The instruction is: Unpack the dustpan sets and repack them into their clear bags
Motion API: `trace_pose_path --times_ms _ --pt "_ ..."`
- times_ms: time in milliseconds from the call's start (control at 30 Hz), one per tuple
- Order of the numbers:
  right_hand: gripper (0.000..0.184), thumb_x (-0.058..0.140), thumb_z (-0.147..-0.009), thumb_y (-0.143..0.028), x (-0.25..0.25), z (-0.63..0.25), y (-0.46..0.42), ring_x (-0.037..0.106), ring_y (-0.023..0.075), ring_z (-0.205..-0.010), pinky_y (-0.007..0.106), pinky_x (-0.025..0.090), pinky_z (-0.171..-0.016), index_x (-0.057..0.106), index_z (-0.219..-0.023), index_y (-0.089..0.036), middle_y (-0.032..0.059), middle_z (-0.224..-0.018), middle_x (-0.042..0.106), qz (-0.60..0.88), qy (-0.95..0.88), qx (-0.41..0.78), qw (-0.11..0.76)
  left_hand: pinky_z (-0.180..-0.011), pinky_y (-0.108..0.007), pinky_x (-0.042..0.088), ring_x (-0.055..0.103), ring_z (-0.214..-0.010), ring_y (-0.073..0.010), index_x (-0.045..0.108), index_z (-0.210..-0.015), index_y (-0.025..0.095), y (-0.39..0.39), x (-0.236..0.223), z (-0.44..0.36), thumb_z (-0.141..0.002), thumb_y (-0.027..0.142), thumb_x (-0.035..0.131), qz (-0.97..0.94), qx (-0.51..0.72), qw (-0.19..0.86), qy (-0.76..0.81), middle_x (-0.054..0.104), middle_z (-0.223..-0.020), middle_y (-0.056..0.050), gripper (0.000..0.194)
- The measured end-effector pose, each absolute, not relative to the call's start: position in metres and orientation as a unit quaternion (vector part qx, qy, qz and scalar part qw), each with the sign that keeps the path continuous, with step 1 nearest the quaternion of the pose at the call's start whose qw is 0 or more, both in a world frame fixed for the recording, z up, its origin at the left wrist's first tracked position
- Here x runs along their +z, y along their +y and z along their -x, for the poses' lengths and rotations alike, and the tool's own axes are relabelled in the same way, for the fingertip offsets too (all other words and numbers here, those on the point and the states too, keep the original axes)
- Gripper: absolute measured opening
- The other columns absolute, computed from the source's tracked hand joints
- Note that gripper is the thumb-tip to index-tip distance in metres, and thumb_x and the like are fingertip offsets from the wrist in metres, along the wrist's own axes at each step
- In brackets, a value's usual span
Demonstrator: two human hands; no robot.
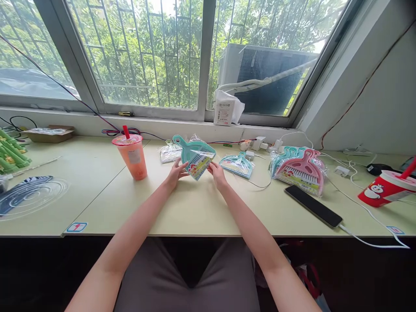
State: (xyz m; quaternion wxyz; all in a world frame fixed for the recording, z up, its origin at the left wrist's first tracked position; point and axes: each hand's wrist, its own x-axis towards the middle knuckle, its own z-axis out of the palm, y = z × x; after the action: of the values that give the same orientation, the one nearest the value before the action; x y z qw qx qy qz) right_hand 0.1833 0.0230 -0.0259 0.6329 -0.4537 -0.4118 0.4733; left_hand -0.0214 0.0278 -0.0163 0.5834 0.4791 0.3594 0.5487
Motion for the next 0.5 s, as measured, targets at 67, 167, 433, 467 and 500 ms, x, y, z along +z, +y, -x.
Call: trace_pose_path --times_ms 67,167,433,467,500 --pt "0.018 0.066 -0.081 -0.027 -0.028 -0.182 0.023 0.069 0.0146 -0.093 0.03 0.055 -0.097 0.068 -0.097 -0.019 0.0034 -0.1 0.074 0.433 -0.369 0.495 0.656 -0.069 -0.03 0.06 0.071 -0.08 -0.0177 0.053 -0.128 0.027 0.026 -0.015 0.021 -0.067 0.049 0.086 -0.491 0.539 0.595 0.339 0.071 -0.109 -0.004 0.072" --pt "0.018 0.072 -0.078 -0.025 -0.028 -0.183 0.022 0.069 0.0141 -0.094 0.03 0.054 -0.099 0.066 -0.094 -0.019 0.0023 -0.097 0.073 0.436 -0.343 0.509 0.658 -0.071 -0.03 0.059 0.071 -0.083 -0.0186 0.054 -0.125 0.027 0.023 -0.014 0.02 -0.071 0.054 0.083 -0.501 0.527 0.609 0.318 0.071 -0.112 -0.004 0.067" --pt "0.026 0.073 -0.076 -0.013 -0.022 -0.177 0.016 0.071 0.0163 -0.097 0.034 0.057 -0.102 0.056 -0.093 -0.022 0.0023 -0.094 0.072 0.428 -0.304 0.505 0.685 -0.067 -0.028 0.056 0.069 -0.076 -0.0169 0.062 -0.116 0.022 0.034 -0.021 0.022 -0.069 0.061 0.084 -0.458 0.563 0.557 0.405 0.072 -0.095 -0.005 0.065" --pt "0.029 0.073 -0.076 -0.012 -0.022 -0.177 0.016 0.072 0.0165 -0.097 0.035 0.058 -0.101 0.054 -0.095 -0.023 0.0024 -0.095 0.072 0.424 -0.295 0.509 0.689 -0.067 -0.028 0.056 0.068 -0.074 -0.0162 0.062 -0.114 0.021 0.035 -0.022 0.022 -0.069 0.061 0.084 -0.449 0.569 0.551 0.415 0.072 -0.094 -0.005 0.064" --pt "0.031 0.073 -0.076 -0.012 -0.022 -0.177 0.015 0.072 0.0166 -0.096 0.036 0.058 -0.101 0.054 -0.098 -0.023 0.0024 -0.096 0.072 0.417 -0.292 0.514 0.691 -0.067 -0.027 0.056 0.068 -0.073 -0.0157 0.063 -0.112 0.02 0.037 -0.023 0.023 -0.069 0.062 0.084 -0.444 0.573 0.548 0.418 0.072 -0.092 -0.005 0.063"
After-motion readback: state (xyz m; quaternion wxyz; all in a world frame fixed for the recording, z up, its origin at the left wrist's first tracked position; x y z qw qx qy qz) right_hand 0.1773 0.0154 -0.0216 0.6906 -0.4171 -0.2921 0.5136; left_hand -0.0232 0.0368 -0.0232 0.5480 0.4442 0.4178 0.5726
